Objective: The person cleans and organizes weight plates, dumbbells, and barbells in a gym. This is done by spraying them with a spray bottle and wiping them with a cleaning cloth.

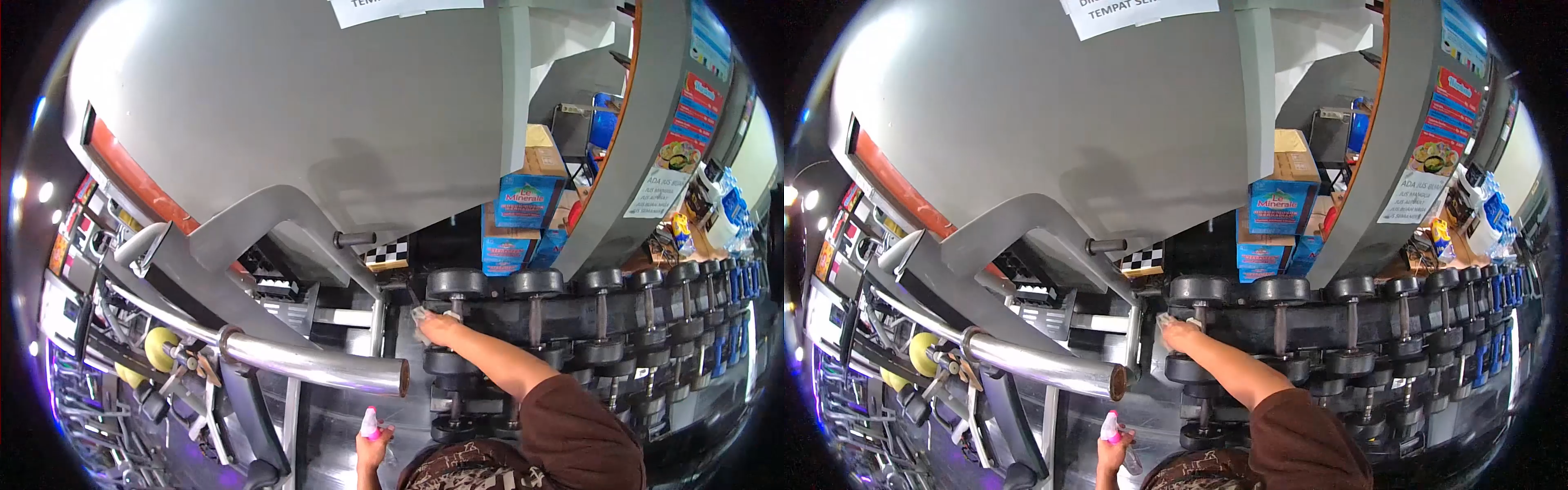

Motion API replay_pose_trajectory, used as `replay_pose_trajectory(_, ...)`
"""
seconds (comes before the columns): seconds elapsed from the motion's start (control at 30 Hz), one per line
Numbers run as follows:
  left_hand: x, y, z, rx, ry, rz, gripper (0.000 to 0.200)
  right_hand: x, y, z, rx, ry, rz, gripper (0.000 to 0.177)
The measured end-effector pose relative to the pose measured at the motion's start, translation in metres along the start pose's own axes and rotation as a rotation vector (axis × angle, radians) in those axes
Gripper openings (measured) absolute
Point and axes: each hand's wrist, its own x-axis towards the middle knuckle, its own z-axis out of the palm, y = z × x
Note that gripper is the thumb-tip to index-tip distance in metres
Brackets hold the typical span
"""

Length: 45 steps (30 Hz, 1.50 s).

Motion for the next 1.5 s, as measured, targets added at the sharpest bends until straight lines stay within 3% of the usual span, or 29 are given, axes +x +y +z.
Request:
replay_pose_trajectory(0.07,-0.005,0.003,0.001,-0.023,0.001,-0.017,0.037,-0.020,-0.020,-0.056,-0.002,-0.316,0.048,0.029)
replay_pose_trajectory(0.1,-0.004,0.003,0.002,-0.015,-0.013,-0.015,0.037,-0.020,-0.022,-0.067,-0.136,-0.357,-0.068,0.033)
replay_pose_trajectory(0.23,-0.008,0.002,0.007,-0.029,-0.030,0.016,0.040,0.009,-0.028,-0.073,-0.210,-0.657,-0.095,0.039)
replay_pose_trajectory(0.33,-0.006,-0.008,-0.003,0.010,-0.082,0.007,0.061,-0.016,-0.010,-0.093,0.221,-0.342,0.109,0.041)
replay_pose_trajectory(0.37,-0.010,-0.006,-0.001,-0.049,-0.068,0.010,0.065,-0.033,-0.004,-0.114,0.296,-0.270,0.036,0.039)
replay_pose_trajectory(0.4,-0.015,-0.004,-0.001,-0.107,-0.054,0.008,0.069,-0.062,-0.002,-0.139,0.628,-0.136,0.103,0.035)
replay_pose_trajectory(0.43,-0.018,0.000,-0.002,-0.074,-0.046,-0.009,0.068,-0.093,0.004,-0.159,0.710,0.023,0.103,0.035)
replay_pose_trajectory(0.47,-0.019,0.005,-0.003,-0.073,-0.038,0.012,0.069,-0.116,0.012,-0.150,0.771,0.344,0.307,0.035)
replay_pose_trajectory(0.53,-0.018,0.009,-0.001,-0.087,-0.023,0.055,0.070,-0.154,0.014,-0.154,0.721,0.642,0.555,0.032)
replay_pose_trajectory(0.6,-0.011,0.014,0.002,-0.124,-0.025,-0.007,0.071,-0.157,0.034,-0.119,0.650,0.743,0.661,0.029)
replay_pose_trajectory(0.67,-0.008,0.039,0.017,-0.188,-0.007,0.056,0.040,-0.154,0.029,-0.098,0.445,0.818,0.612,0.025)
replay_pose_trajectory(0.73,0.001,0.050,0.026,-0.176,-0.046,0.099,0.038,-0.129,0.046,-0.028,0.281,0.761,0.484,0.029)
replay_pose_trajectory(0.8,0.006,0.064,0.030,-0.164,-0.078,0.142,0.037,-0.125,0.032,-0.015,0.317,0.677,0.413,0.035)
replay_pose_trajectory(0.83,0.002,0.074,0.031,-0.157,-0.091,0.159,0.037,-0.131,0.009,-0.043,0.305,0.498,0.542,0.037)
replay_pose_trajectory(0.93,-0.005,0.073,0.024,-0.155,-0.111,0.156,0.036,-0.129,0.010,-0.060,0.230,0.269,0.486,0.035)
replay_pose_trajectory(1.07,-0.005,0.027,0.009,-0.087,-0.115,0.046,0.038,-0.123,0.033,-0.035,0.120,0.251,0.374,0.031)
replay_pose_trajectory(1.27,-0.018,0.017,-0.004,-0.205,-0.063,0.068,0.057,-0.139,0.036,-0.089,0.151,-0.358,0.371,0.025)
replay_pose_trajectory(1.3,-0.019,0.019,-0.005,-0.218,-0.054,0.064,0.059,-0.130,0.047,-0.086,0.041,-0.481,0.380,0.026)
replay_pose_trajectory(1.37,-0.014,0.021,-0.009,-0.194,-0.054,0.063,0.063,-0.126,0.059,-0.081,0.172,-0.095,0.395,0.026)
replay_pose_trajectory(1.43,-0.014,0.033,-0.006,-0.199,-0.013,0.116,0.044,-0.132,0.046,-0.096,0.287,0.219,0.428,0.029)
replay_pose_trajectory(1.5,-0.013,0.047,-0.005,-0.210,-0.002,0.134,0.035,-0.115,0.053,-0.046,0.332,0.412,0.476,0.030)
